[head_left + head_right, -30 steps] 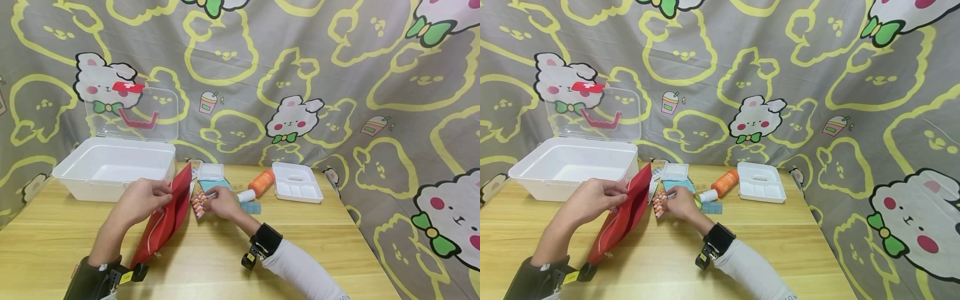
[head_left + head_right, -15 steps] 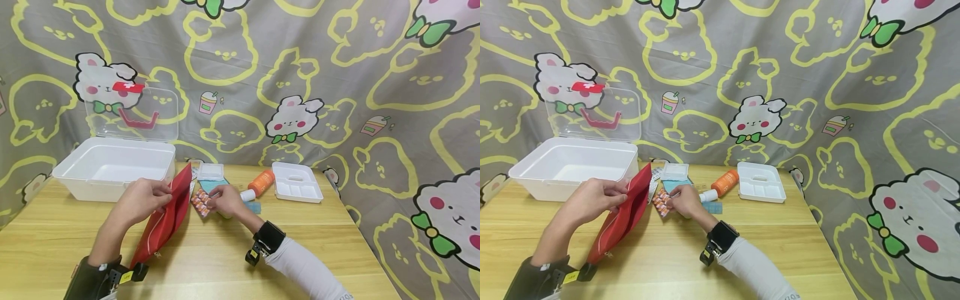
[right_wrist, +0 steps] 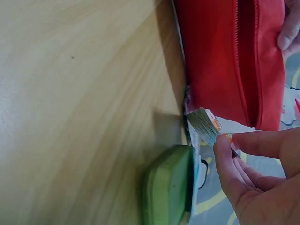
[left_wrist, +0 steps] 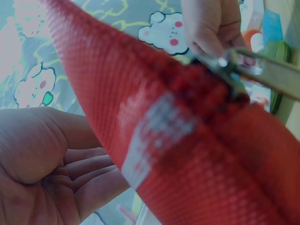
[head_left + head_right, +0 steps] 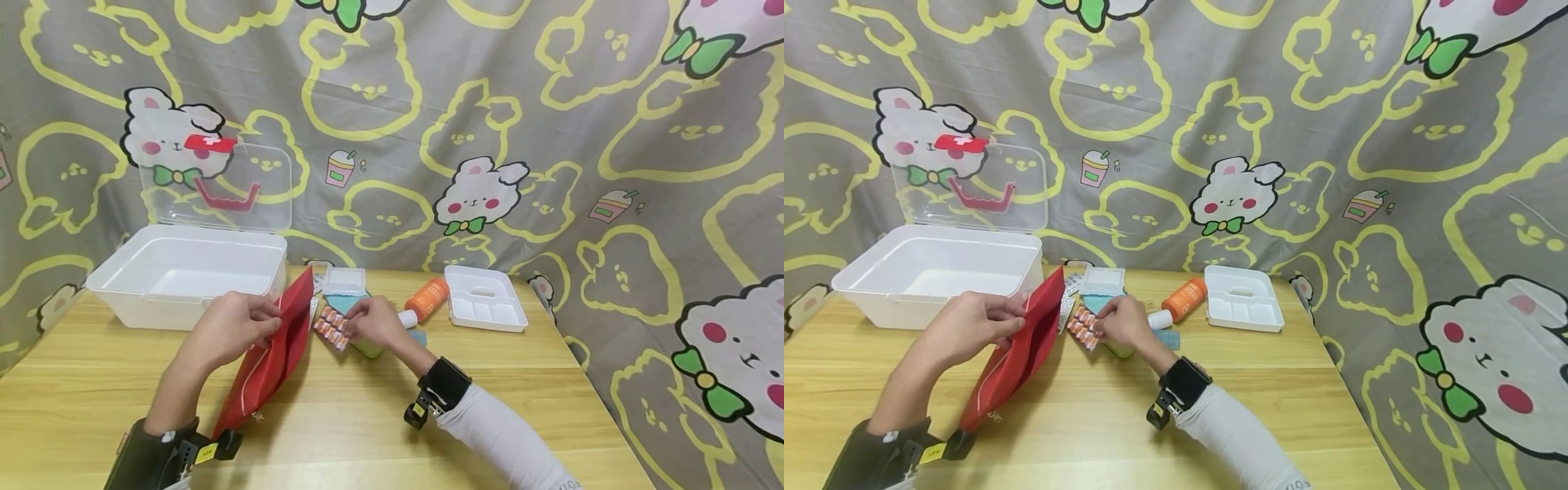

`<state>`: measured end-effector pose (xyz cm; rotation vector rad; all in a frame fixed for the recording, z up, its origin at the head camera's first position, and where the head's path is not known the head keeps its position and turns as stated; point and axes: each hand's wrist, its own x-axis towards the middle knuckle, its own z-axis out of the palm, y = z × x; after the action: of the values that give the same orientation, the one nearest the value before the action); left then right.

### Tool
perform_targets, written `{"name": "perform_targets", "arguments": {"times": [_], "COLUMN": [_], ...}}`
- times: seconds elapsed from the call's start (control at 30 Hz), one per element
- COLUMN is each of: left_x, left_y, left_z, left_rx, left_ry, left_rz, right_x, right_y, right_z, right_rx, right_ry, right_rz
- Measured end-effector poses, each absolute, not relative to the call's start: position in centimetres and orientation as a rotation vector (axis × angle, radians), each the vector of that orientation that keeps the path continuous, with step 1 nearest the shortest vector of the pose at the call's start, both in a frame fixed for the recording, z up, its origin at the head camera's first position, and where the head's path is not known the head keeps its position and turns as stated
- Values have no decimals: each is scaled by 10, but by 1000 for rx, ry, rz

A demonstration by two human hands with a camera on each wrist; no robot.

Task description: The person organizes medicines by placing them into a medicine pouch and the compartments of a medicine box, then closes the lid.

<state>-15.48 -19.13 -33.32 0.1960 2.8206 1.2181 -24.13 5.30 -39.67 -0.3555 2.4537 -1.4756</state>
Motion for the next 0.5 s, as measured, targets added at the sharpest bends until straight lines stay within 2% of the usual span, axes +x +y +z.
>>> {"name": "perform_targets", "arguments": {"times": [0.5], "left_x": [-154], "left_y": [-192], "left_z": [-332], "left_rx": [190], "left_ry": [2821], "left_rz": [1221], "right_x": [-246], "right_y": [72], "right_z": [-352], "right_rx": [-382], "right_ry": [2409], "right_rz": [-1524]}}
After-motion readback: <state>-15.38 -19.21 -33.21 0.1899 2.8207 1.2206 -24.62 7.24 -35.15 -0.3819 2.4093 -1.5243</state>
